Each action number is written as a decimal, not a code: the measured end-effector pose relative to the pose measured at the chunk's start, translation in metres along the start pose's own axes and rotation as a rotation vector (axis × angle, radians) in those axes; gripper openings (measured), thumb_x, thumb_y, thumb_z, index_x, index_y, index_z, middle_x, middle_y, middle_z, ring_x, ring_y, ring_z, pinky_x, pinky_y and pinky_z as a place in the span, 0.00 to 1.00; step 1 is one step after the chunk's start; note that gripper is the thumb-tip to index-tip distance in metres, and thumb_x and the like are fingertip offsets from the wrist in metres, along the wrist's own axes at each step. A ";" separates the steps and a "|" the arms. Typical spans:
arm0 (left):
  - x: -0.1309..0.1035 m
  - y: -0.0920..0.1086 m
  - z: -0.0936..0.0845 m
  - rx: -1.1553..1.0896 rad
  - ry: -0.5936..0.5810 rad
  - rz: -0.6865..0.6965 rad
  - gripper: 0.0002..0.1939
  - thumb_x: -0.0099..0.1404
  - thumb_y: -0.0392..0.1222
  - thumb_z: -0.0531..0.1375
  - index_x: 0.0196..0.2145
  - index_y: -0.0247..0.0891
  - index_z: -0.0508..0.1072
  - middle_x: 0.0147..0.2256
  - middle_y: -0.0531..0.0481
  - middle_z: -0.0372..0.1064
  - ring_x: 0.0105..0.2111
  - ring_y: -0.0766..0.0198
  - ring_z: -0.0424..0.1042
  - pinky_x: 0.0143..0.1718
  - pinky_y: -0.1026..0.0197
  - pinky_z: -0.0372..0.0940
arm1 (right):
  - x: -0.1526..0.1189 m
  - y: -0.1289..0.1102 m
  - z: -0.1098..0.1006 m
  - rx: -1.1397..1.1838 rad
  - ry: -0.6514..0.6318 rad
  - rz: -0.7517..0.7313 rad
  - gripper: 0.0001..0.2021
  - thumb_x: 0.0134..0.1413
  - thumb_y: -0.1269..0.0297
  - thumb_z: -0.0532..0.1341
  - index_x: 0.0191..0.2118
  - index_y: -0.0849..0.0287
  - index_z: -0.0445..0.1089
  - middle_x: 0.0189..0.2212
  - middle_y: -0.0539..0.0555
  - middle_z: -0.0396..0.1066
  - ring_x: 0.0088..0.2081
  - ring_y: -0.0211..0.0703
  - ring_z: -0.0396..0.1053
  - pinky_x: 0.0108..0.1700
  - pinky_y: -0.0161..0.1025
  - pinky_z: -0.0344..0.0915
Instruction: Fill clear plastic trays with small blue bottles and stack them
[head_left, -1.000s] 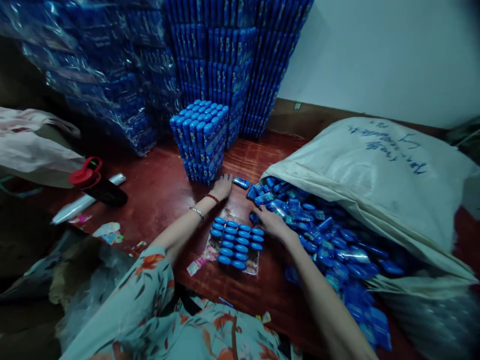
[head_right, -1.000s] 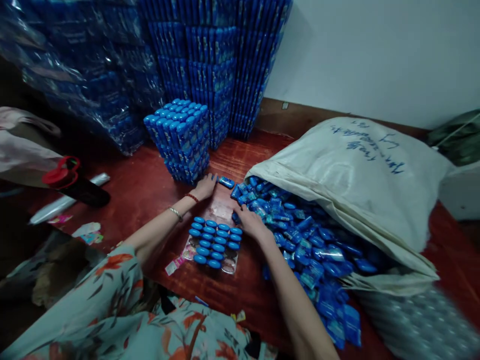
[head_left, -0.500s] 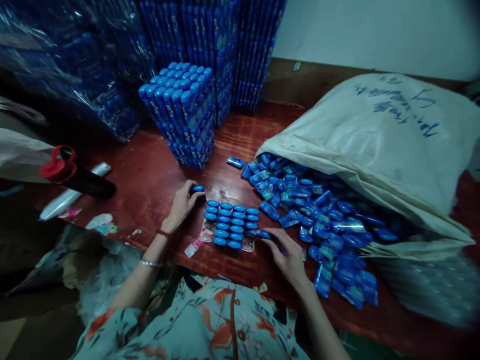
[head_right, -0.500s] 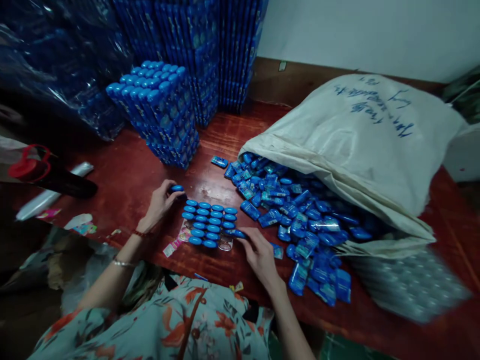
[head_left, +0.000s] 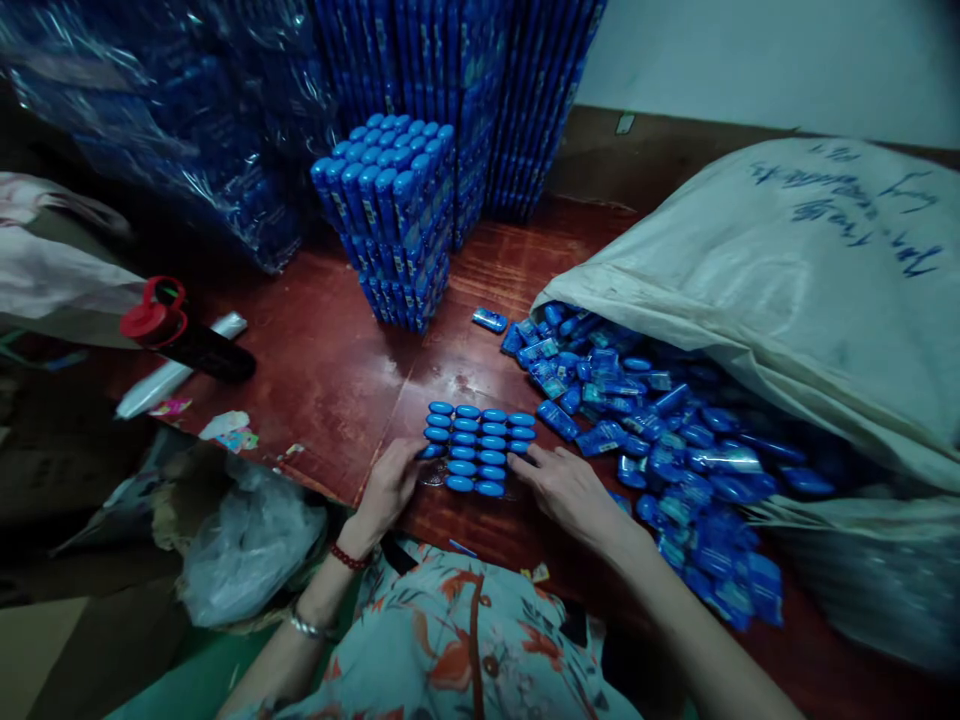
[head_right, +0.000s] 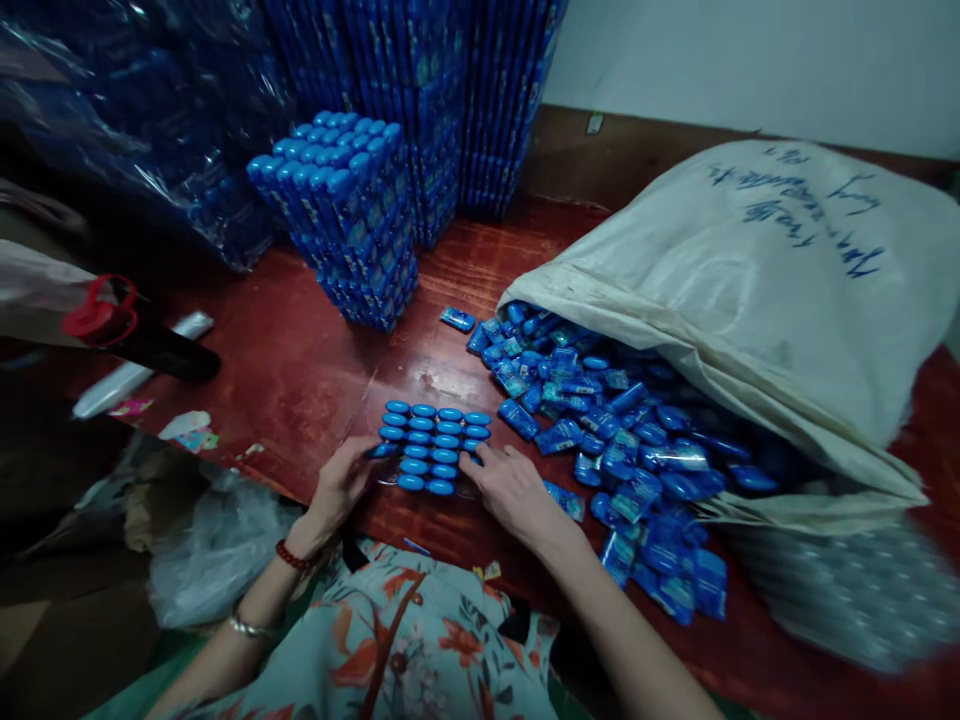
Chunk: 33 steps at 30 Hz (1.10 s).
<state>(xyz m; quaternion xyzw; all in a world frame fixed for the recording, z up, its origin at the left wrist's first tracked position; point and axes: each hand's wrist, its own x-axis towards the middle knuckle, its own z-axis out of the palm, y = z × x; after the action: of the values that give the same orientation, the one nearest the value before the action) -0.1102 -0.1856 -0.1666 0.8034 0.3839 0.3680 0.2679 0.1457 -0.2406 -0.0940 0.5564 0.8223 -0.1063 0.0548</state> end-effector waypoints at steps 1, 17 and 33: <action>0.001 -0.002 0.000 0.047 -0.035 0.048 0.15 0.65 0.32 0.49 0.48 0.38 0.66 0.38 0.46 0.68 0.38 0.65 0.70 0.40 0.62 0.67 | 0.000 -0.001 0.001 -0.002 0.001 0.007 0.21 0.52 0.81 0.51 0.49 0.60 0.67 0.39 0.59 0.70 0.39 0.44 0.70 0.43 0.41 0.64; 0.047 0.011 -0.027 0.444 -0.532 0.456 0.12 0.67 0.31 0.45 0.42 0.35 0.66 0.35 0.46 0.63 0.33 0.61 0.59 0.35 0.61 0.60 | -0.004 -0.007 0.011 0.011 0.042 0.123 0.25 0.53 0.80 0.50 0.55 0.55 0.63 0.44 0.59 0.69 0.40 0.43 0.69 0.43 0.41 0.62; 0.031 -0.001 -0.020 0.288 -0.122 0.034 0.22 0.68 0.39 0.49 0.58 0.51 0.60 0.49 0.44 0.58 0.46 0.57 0.62 0.46 0.53 0.64 | 0.002 0.036 0.020 0.137 0.574 0.230 0.16 0.64 0.63 0.49 0.52 0.54 0.68 0.33 0.54 0.73 0.31 0.38 0.70 0.34 0.33 0.63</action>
<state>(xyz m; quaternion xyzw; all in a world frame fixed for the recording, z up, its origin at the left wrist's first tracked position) -0.1127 -0.1568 -0.1439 0.8607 0.4021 0.2640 0.1669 0.1781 -0.2304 -0.1183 0.6553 0.7269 0.0069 -0.2053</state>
